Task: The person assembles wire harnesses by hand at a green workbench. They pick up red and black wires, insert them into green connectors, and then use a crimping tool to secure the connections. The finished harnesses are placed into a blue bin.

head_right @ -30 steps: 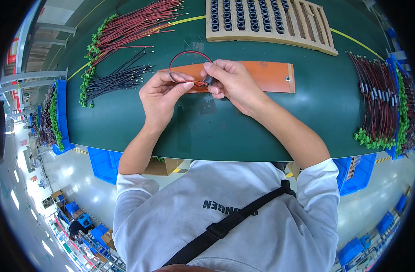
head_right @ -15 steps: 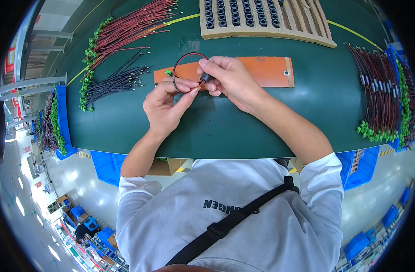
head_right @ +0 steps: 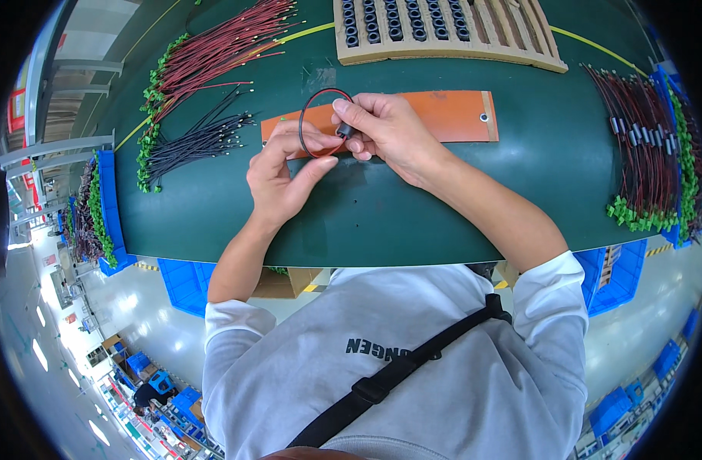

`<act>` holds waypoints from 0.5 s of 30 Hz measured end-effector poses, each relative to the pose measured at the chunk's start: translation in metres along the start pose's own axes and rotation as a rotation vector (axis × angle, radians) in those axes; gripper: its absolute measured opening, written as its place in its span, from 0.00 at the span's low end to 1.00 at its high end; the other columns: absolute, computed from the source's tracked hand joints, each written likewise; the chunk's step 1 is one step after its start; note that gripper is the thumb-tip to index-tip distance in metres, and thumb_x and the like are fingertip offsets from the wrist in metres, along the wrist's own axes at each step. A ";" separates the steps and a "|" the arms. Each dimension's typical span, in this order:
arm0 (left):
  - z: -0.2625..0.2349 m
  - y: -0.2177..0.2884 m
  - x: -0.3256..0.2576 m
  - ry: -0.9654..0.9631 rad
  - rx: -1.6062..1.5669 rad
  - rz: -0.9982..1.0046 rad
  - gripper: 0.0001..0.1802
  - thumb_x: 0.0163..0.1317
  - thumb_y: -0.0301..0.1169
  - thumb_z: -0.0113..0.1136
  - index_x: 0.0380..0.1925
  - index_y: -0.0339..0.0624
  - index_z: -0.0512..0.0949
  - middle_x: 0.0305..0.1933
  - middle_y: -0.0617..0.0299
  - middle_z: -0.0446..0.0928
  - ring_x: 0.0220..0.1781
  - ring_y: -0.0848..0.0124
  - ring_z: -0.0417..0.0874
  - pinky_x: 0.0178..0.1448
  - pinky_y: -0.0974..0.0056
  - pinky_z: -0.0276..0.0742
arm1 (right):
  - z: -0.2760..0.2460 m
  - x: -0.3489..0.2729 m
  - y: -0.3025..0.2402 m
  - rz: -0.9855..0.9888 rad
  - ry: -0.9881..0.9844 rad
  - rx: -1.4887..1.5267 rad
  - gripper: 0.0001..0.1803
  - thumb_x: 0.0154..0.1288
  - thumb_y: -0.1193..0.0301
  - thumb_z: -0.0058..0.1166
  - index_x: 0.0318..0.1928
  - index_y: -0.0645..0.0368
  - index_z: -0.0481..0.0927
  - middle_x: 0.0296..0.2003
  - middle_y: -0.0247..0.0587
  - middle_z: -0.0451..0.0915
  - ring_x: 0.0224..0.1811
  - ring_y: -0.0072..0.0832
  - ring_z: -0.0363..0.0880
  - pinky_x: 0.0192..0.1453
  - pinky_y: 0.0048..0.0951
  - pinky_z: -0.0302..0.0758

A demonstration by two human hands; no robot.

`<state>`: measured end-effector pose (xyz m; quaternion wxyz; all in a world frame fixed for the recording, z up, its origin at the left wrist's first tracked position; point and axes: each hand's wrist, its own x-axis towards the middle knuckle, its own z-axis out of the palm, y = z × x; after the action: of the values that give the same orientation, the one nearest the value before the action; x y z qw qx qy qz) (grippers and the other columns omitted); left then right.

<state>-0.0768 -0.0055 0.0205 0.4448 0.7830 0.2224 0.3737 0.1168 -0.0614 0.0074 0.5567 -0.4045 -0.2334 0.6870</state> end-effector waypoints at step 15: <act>0.005 -0.021 -0.001 0.056 -0.004 0.143 0.12 0.49 0.16 0.77 0.29 0.36 0.81 0.56 0.52 0.75 0.55 0.65 0.83 0.58 0.60 0.87 | 0.009 -0.009 0.004 -0.131 -0.012 -0.081 0.13 0.71 0.69 0.64 0.48 0.66 0.79 0.32 0.33 0.80 0.30 0.15 0.76 0.32 0.18 0.72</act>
<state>-0.0742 0.0020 0.0003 0.4123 0.7851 0.1774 0.4268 0.1076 -0.0701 0.0120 0.5824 -0.4064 -0.2904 0.6414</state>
